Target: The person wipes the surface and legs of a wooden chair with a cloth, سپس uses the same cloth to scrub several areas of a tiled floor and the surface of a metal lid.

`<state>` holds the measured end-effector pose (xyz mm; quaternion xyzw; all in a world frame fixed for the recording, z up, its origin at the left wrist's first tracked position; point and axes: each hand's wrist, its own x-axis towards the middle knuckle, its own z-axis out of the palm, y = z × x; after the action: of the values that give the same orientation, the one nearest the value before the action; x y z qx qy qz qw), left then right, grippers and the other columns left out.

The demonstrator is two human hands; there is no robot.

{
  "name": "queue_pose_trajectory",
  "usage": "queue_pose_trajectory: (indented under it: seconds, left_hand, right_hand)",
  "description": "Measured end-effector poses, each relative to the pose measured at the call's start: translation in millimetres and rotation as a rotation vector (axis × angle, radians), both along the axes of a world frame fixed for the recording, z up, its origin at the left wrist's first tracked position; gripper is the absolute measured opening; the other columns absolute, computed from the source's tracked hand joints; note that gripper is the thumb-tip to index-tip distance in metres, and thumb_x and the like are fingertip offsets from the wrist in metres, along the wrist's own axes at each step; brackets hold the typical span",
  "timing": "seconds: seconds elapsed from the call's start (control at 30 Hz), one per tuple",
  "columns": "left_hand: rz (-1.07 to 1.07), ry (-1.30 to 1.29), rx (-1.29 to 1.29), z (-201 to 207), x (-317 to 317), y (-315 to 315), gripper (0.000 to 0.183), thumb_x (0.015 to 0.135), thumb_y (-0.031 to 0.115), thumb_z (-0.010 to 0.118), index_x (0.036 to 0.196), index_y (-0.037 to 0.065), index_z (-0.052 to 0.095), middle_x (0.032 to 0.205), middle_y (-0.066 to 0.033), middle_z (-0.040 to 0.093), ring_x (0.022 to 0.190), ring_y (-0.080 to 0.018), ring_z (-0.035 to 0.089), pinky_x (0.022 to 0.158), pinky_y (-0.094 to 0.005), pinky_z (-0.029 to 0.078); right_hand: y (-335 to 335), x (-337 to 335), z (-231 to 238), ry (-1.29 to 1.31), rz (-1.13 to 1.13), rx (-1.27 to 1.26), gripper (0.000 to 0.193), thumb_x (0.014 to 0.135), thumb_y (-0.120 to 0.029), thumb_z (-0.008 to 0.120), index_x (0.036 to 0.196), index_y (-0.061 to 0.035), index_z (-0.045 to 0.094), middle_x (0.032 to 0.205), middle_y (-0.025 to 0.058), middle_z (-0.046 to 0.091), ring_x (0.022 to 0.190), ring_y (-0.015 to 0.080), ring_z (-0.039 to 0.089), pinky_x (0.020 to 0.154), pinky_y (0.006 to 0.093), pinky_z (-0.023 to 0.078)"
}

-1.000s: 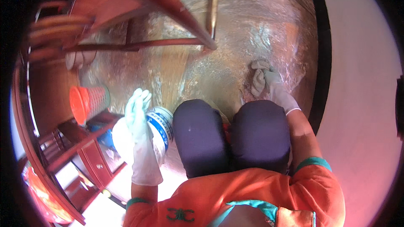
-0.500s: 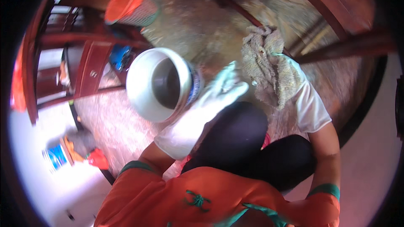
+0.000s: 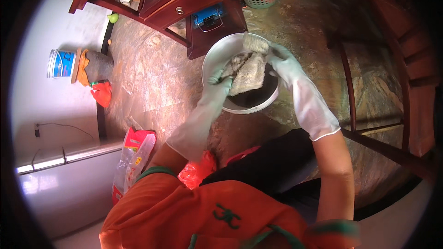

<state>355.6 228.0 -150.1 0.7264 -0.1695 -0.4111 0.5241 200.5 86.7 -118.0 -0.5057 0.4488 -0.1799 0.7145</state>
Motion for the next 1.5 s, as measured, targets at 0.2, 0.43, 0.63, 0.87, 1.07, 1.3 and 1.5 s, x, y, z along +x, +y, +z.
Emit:
queue_pose_trajectory:
  seconds: [0.2, 0.43, 0.63, 0.87, 1.07, 1.3, 1.5]
  left_hand:
    - [-0.552, -0.673, 0.299, -60.8, 73.5, -14.7, 0.052, 0.08, 0.006, 0.062, 0.128, -0.001, 0.043, 0.109, -0.0107, 0.057, 0.091, -0.0184, 0.056, 0.08, -0.0252, 0.046]
    - [-1.096, -0.879, 0.819, -121.3, 51.1, -97.8, 0.047, 0.075, 0.032, 0.065, 0.114, 0.009, 0.054, 0.119, -0.0037, 0.057, 0.108, -0.0151, 0.053, 0.089, -0.0333, 0.041]
    - [-1.007, -0.872, 0.925, -198.3, 4.6, -106.2, 0.07, 0.083, 0.023, 0.056, 0.143, 0.021, 0.021, 0.15, -0.0109, 0.013, 0.138, -0.0329, 0.01, 0.109, -0.05, 0.019]
    - [-1.191, -0.724, 0.759, -149.4, 53.3, -107.5, 0.049, 0.081, 0.019, 0.062, 0.123, -0.003, 0.049, 0.115, -0.021, 0.057, 0.098, -0.0355, 0.058, 0.088, -0.0402, 0.046]
    - [-0.792, -0.327, 0.262, -23.4, 78.4, -65.3, 0.023, 0.079, 0.017, 0.07, 0.097, 0.003, 0.063, 0.089, -0.0028, 0.063, 0.084, -0.0101, 0.057, 0.076, -0.0244, 0.045]
    - [-0.687, -0.071, -0.115, 64.5, 52.4, -24.6, 0.016, 0.081, 0.01, 0.065, 0.095, 0.003, 0.062, 0.094, -0.0011, 0.063, 0.084, -0.008, 0.057, 0.077, -0.0231, 0.046]
    - [-0.348, 0.114, -0.226, 27.7, 66.0, -13.8, 0.02, 0.083, 0.009, 0.063, 0.102, 0.005, 0.061, 0.097, -0.0026, 0.063, 0.088, -0.0105, 0.058, 0.079, -0.0246, 0.048]
  right_hand:
    - [19.6, -14.7, -38.2, -0.01, -0.119, -0.15, 0.049, 0.087, -0.012, 0.057, 0.134, -0.0136, 0.041, 0.127, 0.0051, 0.051, 0.106, 0.0147, 0.053, 0.087, 0.027, 0.045]
    - [25.9, -8.0, -72.8, 0.092, -0.262, -0.546, 0.053, 0.082, -0.015, 0.061, 0.131, -0.0069, 0.042, 0.113, 0.0212, 0.058, 0.099, 0.0273, 0.059, 0.086, 0.0338, 0.048]
    - [33.5, -8.3, -79.8, 0.143, -0.269, -0.872, 0.057, 0.079, -0.014, 0.062, 0.131, -0.0123, 0.041, 0.106, 0.0237, 0.06, 0.08, 0.0315, 0.064, 0.075, 0.0378, 0.052]
    - [33.8, -12.1, -83.8, 0.152, -0.247, -0.797, 0.059, 0.077, -0.012, 0.064, 0.132, -0.0119, 0.041, 0.109, 0.0241, 0.059, 0.083, 0.0325, 0.063, 0.076, 0.037, 0.052]
    - [35.9, -2.1, -57.2, 0.095, -0.072, -0.627, 0.065, 0.075, -0.012, 0.065, 0.134, -0.011, 0.038, 0.121, 0.0249, 0.052, 0.102, 0.0336, 0.058, 0.09, 0.0373, 0.046]
    - [51.0, 37.6, -47.4, 0.399, 0.357, -0.533, 0.097, 0.066, -0.026, 0.076, 0.143, -0.0188, 0.017, 0.148, 0.0213, 0.011, 0.134, 0.0416, 0.017, 0.109, 0.0395, 0.025]
    - [54.8, 50.1, -73.0, -0.218, -0.145, 0.059, 0.036, 0.074, 0.005, 0.058, 0.109, -0.0043, 0.06, 0.094, 0.0042, 0.066, 0.086, 0.0113, 0.061, 0.076, 0.0242, 0.048]
